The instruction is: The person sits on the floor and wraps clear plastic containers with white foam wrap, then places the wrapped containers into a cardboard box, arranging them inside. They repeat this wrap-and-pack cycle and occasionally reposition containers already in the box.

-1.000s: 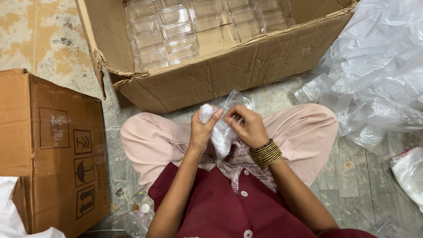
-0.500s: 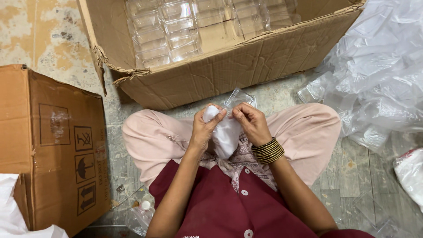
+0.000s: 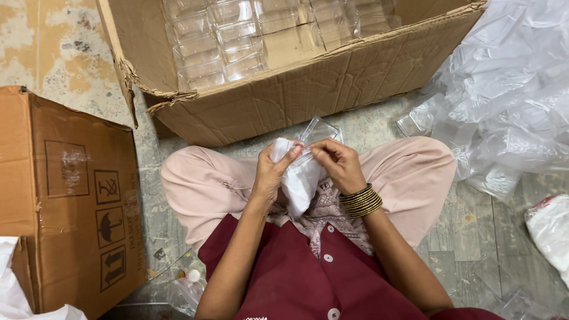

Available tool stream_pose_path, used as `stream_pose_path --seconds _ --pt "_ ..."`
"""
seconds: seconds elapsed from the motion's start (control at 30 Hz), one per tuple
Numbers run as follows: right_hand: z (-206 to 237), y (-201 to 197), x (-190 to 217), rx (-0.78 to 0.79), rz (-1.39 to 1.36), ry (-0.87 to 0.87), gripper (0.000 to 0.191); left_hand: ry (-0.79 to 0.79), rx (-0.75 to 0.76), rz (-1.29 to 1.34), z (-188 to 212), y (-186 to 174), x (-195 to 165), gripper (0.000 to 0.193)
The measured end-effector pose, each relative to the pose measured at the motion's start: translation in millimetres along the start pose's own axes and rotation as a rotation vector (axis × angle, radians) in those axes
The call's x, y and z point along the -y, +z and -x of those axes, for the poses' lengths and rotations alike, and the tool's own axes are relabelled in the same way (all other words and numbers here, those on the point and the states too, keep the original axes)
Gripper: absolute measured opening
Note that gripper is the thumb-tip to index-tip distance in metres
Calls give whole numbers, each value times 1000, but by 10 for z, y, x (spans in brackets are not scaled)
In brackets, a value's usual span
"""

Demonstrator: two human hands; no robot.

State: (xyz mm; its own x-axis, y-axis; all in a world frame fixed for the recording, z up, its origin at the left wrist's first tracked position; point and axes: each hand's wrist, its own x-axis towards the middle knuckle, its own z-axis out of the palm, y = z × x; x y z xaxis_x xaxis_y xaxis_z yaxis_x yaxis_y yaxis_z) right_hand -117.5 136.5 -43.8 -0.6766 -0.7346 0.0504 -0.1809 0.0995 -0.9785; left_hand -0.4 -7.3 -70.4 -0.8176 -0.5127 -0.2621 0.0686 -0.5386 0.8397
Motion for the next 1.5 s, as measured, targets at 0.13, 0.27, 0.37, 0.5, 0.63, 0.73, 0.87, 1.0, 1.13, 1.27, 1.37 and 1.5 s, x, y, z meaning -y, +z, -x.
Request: stream_pose_path --seconds 0.13,0.27,0.37,0.5,0.63,0.73,0.87,1.0,1.13,1.27,1.37,1.5 --pt "31 -26 -78 43 200 -162 18 -23 60 77 4 -53 44 25" --pt "80 -30 -238 78 -248 106 20 -189 125 253 16 -152 80 31" --pt "129 -46 -326 71 -608 354 19 -314 176 341 49 -175 103 34" --pt "143 -68 -351 102 -705 280 21 -316 143 184 91 -120 96 35" --pt "115 -84 -267 143 -385 189 21 -155 132 22 70 -80 60 31" --pt "115 -86 -162 111 -56 113 24 -88 14 103 37 -93 74 30" --pt "136 -74 -66 68 193 80 27 -56 31 99 29 -137 118 32" --pt "140 -106 -112 9 212 -113 27 -156 146 190 85 -195 76 30" --pt "132 -237 -258 31 -999 345 30 -401 438 297 136 -287 43 27" --pt "167 -364 -358 186 -1388 169 15 -418 379 -190 49 -379 206 26" --pt "141 -336 -378 21 -920 166 24 -125 268 -254 -139 -409 340 23" --pt "56 -152 -357 -221 197 72 51 321 72 -464 -361 -295 333 21"
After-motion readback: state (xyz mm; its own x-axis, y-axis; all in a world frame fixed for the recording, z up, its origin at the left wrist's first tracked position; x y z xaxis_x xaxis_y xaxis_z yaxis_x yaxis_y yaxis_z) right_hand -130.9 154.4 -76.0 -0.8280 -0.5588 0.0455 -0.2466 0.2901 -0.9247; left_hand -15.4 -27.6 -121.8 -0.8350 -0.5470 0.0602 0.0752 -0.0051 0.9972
